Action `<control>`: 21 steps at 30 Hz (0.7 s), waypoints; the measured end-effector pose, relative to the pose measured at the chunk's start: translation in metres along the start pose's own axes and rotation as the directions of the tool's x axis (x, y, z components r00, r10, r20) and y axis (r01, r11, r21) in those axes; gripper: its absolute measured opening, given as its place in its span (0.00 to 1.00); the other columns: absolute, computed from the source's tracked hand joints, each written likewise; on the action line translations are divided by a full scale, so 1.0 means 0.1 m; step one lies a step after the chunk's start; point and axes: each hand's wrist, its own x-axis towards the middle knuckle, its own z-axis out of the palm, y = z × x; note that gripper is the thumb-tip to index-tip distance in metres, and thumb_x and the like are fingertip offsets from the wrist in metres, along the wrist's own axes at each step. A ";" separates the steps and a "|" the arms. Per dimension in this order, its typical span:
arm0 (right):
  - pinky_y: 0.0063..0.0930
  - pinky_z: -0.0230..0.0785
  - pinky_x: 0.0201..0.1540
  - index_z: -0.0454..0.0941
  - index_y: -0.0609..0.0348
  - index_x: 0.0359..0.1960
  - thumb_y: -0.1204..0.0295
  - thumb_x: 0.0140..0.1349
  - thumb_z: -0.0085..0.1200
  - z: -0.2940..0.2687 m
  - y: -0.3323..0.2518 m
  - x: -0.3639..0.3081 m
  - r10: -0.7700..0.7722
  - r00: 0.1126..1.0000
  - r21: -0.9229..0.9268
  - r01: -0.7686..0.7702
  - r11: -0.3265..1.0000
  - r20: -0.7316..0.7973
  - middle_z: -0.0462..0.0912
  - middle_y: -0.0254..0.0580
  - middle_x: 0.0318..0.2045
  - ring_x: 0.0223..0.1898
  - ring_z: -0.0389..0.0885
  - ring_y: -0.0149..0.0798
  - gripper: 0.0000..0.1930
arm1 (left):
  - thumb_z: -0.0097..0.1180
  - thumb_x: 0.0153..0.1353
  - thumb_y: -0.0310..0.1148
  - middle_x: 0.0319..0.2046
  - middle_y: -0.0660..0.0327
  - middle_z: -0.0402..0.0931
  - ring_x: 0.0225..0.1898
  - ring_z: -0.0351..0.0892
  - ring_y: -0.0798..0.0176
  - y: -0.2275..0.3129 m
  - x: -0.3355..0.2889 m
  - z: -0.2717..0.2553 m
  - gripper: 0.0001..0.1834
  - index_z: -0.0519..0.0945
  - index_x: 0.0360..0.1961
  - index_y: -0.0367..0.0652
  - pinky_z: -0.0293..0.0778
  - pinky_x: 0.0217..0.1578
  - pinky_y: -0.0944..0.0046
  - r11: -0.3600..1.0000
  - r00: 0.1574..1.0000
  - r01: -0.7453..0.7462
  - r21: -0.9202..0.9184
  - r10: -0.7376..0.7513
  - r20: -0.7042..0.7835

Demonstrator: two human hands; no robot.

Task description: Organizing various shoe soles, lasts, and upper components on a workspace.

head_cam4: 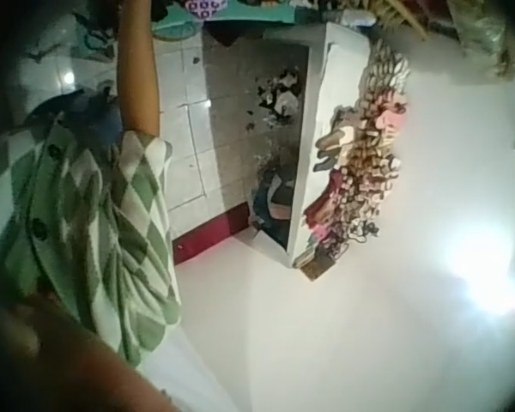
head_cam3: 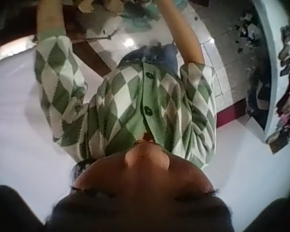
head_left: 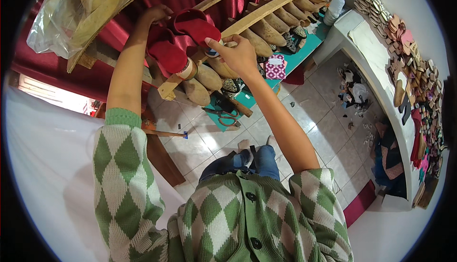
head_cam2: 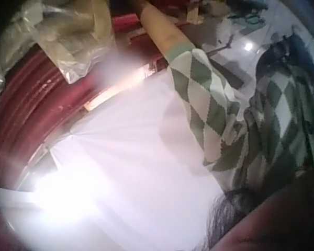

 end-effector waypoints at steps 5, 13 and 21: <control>0.33 0.70 0.37 0.79 0.64 0.30 0.42 0.39 0.62 0.06 -0.17 -0.06 0.036 0.998 0.062 -0.040 0.997 0.058 0.81 0.44 0.23 0.31 0.81 0.40 0.32 | 0.55 0.56 0.27 0.29 0.66 0.78 0.25 0.75 0.71 -0.27 -0.12 -0.20 0.15 0.75 0.46 0.47 0.70 0.22 0.71 0.987 1.000 0.015 -0.163 -0.011 0.029; 0.18 0.71 0.30 0.75 0.67 0.34 0.47 0.44 0.64 0.02 -0.08 -0.04 -0.034 0.997 0.000 0.034 0.999 0.073 0.81 0.43 0.20 0.21 0.81 0.30 0.31 | 0.49 0.54 0.20 0.38 0.63 0.77 0.34 0.76 0.71 -0.06 -0.17 -0.11 0.18 0.75 0.47 0.40 0.73 0.33 0.73 0.973 0.991 0.073 -0.219 -0.046 0.125; 0.28 0.70 0.39 0.72 0.67 0.41 0.38 0.39 0.59 0.12 -0.18 -0.09 -0.024 0.997 -0.078 0.029 0.997 0.072 0.81 0.42 0.22 0.28 0.81 0.36 0.41 | 0.54 0.58 0.28 0.36 0.65 0.76 0.35 0.76 0.72 -0.28 -0.19 -0.20 0.23 0.69 0.56 0.45 0.76 0.36 0.73 0.985 0.973 0.095 -0.144 -0.062 0.222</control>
